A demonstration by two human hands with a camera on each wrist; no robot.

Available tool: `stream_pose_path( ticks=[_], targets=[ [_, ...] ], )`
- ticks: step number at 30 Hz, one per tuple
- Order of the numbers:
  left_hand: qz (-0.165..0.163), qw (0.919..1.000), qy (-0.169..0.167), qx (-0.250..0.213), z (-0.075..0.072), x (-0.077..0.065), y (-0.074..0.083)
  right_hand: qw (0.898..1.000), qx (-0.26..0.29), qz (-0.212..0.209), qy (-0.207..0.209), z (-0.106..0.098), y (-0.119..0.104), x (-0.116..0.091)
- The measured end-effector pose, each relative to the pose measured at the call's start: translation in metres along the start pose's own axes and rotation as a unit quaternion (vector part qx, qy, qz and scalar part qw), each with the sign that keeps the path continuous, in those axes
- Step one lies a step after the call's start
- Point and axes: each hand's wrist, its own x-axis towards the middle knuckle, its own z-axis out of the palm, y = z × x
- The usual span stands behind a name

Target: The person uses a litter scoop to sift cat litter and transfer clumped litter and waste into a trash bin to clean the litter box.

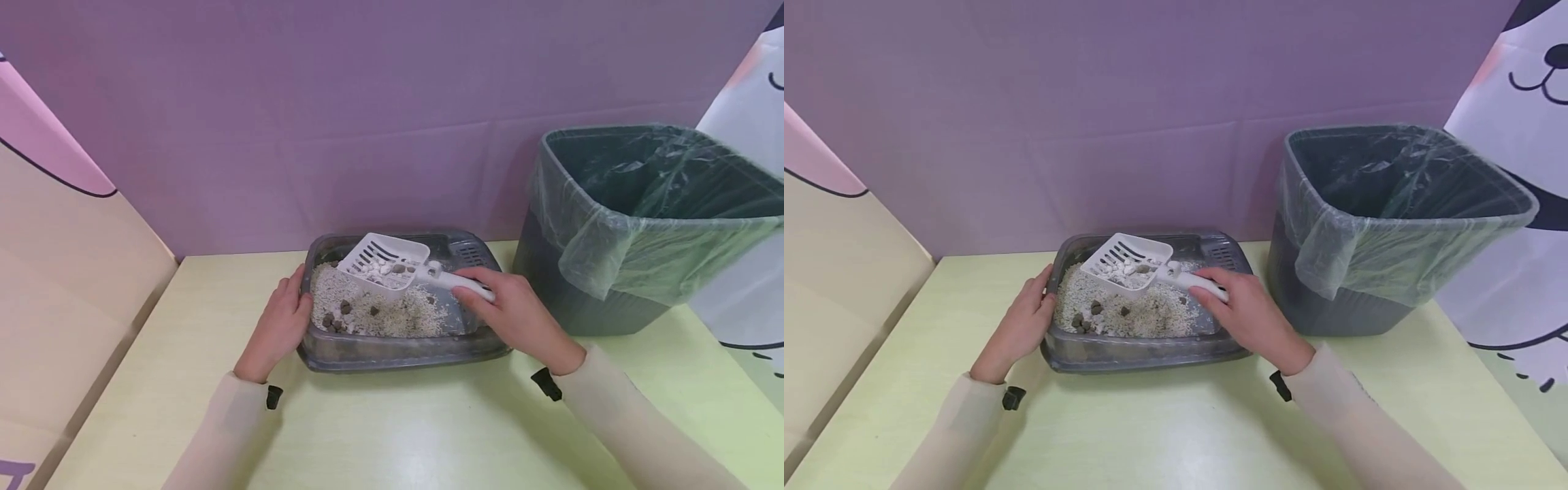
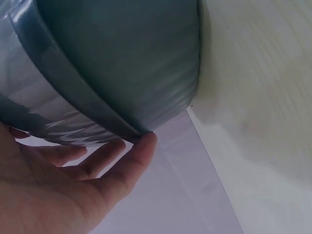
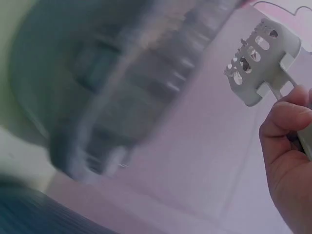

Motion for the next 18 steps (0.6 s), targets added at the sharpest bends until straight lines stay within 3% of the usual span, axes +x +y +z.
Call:
stream_pose_path(
  ticks=[8,13,18],
  targets=[
    [-0.003,1.0,0.003,-0.002,0.001,0.002,-0.001,0.998,-0.046,-0.037,0.029,-0.036,-0.025,0.006],
    [0.002,1.0,0.006,-0.001,0.003,0.004,-0.002,0.99,-0.091,-0.079,0.066,-0.064,-0.038,0.011],
    [0.004,1.0,0.007,0.002,0.005,0.004,-0.003,0.984,-0.136,-0.072,0.095,-0.1,-0.046,0.013]
  ],
)
